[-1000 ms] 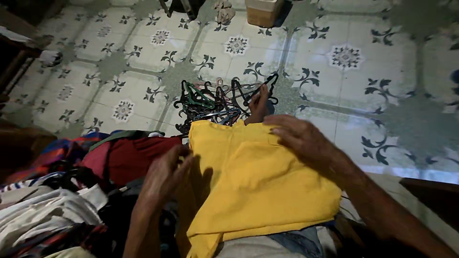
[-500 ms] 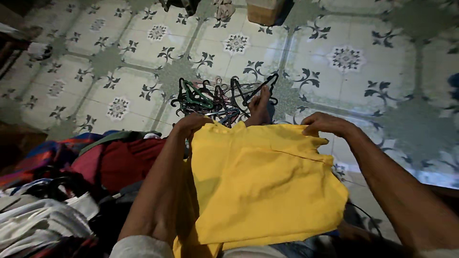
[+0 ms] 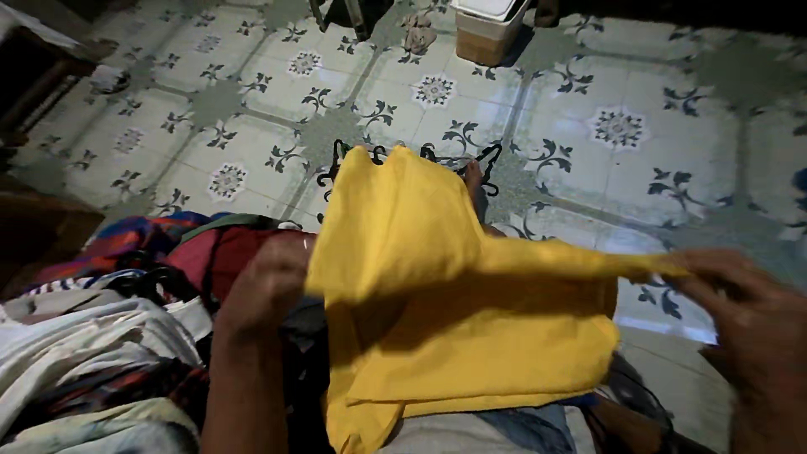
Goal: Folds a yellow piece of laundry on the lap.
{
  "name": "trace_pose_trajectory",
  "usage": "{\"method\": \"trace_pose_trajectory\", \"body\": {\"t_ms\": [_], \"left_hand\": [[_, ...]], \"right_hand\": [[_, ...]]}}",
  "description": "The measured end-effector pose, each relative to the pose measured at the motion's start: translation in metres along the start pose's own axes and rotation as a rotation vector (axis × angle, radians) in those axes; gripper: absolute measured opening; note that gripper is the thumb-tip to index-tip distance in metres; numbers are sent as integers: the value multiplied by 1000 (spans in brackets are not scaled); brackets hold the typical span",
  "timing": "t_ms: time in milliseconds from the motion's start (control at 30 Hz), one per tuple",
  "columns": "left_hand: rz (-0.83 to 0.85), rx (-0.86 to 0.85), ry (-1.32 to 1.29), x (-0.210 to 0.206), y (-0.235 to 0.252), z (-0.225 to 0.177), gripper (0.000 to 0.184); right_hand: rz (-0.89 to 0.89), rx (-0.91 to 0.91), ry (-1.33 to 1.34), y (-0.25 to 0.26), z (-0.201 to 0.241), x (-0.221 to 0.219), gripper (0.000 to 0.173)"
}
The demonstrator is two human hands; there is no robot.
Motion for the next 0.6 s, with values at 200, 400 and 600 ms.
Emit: {"method": "trace_pose_trajectory", "body": {"t_ms": [200,400,600], "left_hand": [[451,271,287,-65,-88,40,15],[272,497,395,-60,-87,24,51],[257,572,340,-73,-102,36,16]], "right_hand": [[258,-142,-233,-35,-18,-29,31],[388,1,-8,39,75,-150,43],[690,-314,113,82,66,-273,49]]}}
Point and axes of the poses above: each hand's wrist, its own y-axis towards the middle knuckle, its own x-axis out of the back of the hand, z = x × y, the point moved 8 cm from there along y, towards the middle knuckle, and after that the axes turned 11 degrees about y, right-handed, at the moved point
